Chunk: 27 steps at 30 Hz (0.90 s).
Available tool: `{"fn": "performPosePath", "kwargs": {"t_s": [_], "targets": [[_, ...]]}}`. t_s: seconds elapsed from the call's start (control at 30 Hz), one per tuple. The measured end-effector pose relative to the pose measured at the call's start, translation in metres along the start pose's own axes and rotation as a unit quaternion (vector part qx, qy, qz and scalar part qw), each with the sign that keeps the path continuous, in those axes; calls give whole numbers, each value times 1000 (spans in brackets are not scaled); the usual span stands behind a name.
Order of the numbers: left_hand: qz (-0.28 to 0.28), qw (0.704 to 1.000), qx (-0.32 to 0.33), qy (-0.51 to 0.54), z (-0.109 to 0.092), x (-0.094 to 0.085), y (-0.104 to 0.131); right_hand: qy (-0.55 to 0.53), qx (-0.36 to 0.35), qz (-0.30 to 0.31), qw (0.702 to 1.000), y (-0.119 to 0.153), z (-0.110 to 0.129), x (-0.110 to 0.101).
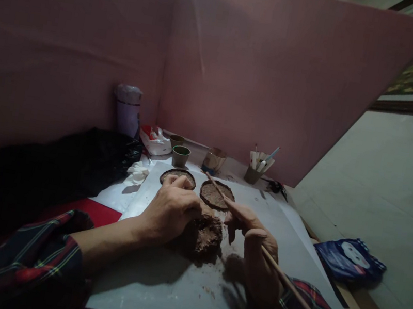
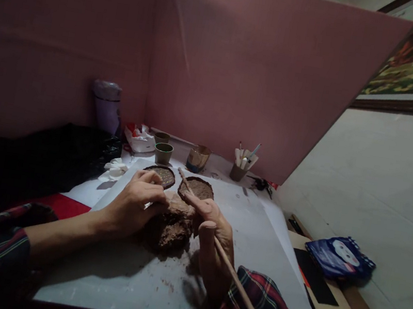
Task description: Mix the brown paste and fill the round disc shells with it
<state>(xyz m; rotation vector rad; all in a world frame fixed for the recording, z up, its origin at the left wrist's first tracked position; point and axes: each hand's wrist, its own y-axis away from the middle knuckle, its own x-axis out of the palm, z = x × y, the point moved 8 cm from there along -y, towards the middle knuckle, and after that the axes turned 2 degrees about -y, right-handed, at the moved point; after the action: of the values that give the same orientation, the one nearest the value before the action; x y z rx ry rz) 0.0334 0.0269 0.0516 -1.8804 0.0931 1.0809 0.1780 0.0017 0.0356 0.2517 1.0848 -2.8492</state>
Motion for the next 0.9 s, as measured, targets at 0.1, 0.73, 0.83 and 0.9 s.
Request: {"fn": "performPosePath", "kwargs": {"t_s": [0.1, 0.73, 0.83, 0.9], "targets": [[3, 1000, 5, 20, 0, 1, -1, 16, -12, -25, 999, 0, 4, -5], [-21, 998, -12, 60, 12, 7, 0, 73, 5, -223, 972, 5, 4, -40], [-24, 998, -17, 63, 13, 5, 0, 122, -19, -179, 976, 7, 6, -36], [-27, 997, -27, 62, 14, 2, 0, 148, -17, -140, 979, 8, 5, -31]]}}
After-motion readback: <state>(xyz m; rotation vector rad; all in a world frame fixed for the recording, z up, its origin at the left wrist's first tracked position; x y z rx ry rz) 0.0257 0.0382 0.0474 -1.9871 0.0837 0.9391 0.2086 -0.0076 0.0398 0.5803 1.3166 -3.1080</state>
